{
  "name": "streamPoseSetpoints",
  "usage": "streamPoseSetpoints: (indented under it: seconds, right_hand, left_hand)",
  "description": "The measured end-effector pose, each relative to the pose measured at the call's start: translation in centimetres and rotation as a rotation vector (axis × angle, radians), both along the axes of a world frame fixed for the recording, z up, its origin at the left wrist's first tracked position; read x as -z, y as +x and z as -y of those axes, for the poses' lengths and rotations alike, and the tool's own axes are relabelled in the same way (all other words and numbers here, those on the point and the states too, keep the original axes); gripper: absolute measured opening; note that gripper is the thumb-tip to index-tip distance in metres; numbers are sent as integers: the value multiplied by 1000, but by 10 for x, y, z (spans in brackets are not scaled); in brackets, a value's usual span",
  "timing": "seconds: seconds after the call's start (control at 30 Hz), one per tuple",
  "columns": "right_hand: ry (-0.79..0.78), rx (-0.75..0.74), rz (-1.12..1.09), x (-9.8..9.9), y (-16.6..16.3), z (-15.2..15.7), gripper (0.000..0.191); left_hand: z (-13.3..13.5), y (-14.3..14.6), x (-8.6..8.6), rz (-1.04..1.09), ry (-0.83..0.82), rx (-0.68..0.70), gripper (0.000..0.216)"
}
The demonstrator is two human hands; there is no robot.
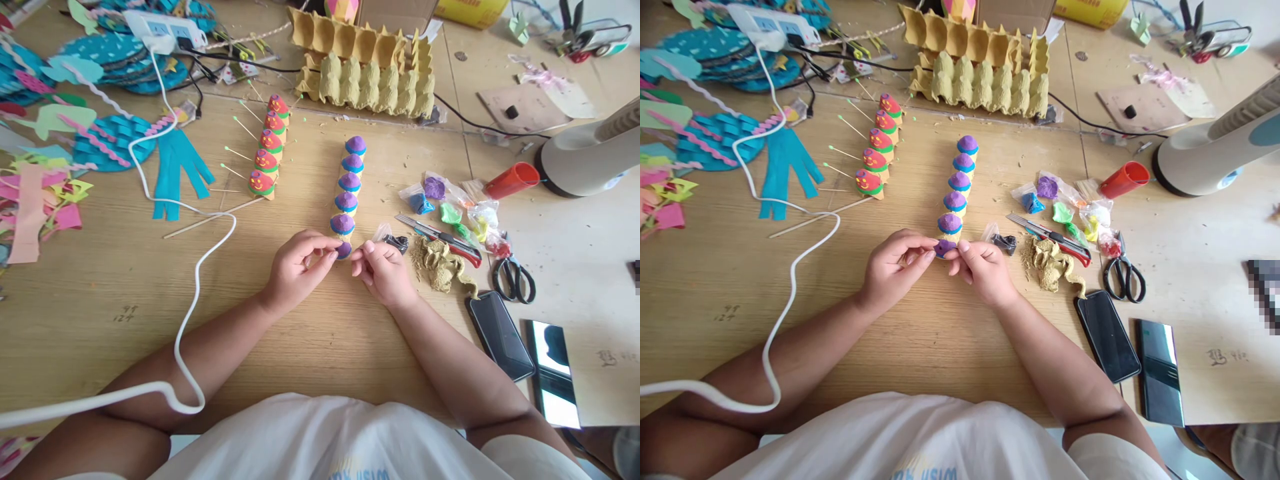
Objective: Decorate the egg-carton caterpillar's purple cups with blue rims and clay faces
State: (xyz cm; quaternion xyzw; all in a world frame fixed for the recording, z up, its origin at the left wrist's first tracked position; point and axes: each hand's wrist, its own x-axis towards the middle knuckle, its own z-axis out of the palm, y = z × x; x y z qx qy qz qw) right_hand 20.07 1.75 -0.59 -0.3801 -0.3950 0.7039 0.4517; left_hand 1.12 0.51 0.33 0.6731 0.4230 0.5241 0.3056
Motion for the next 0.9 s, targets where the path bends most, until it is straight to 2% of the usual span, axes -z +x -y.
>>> streamPoseSetpoints:
  seconds: [0.1,0.3,0.47,0.7,0.9]
  right_hand:
    - [24,-6,-11,0,0,0,27]
    - [-9,-28,56,2,3,1,44]
    - [10,-3,26,1,0,0,31]
    - [2,-29,111,2,2,2,51]
    - [108,-79,158,-3,0,3,49]
  left_hand:
    - [0,-1,1,7,8,9,11]
    - [0,-1,2,-1,10,1,11]
    - [0,-2,3,15,4,9,12]
    - [1,-2,0,1,-4,10,16]
    - [2,-2,-5,-33,56,87,16]
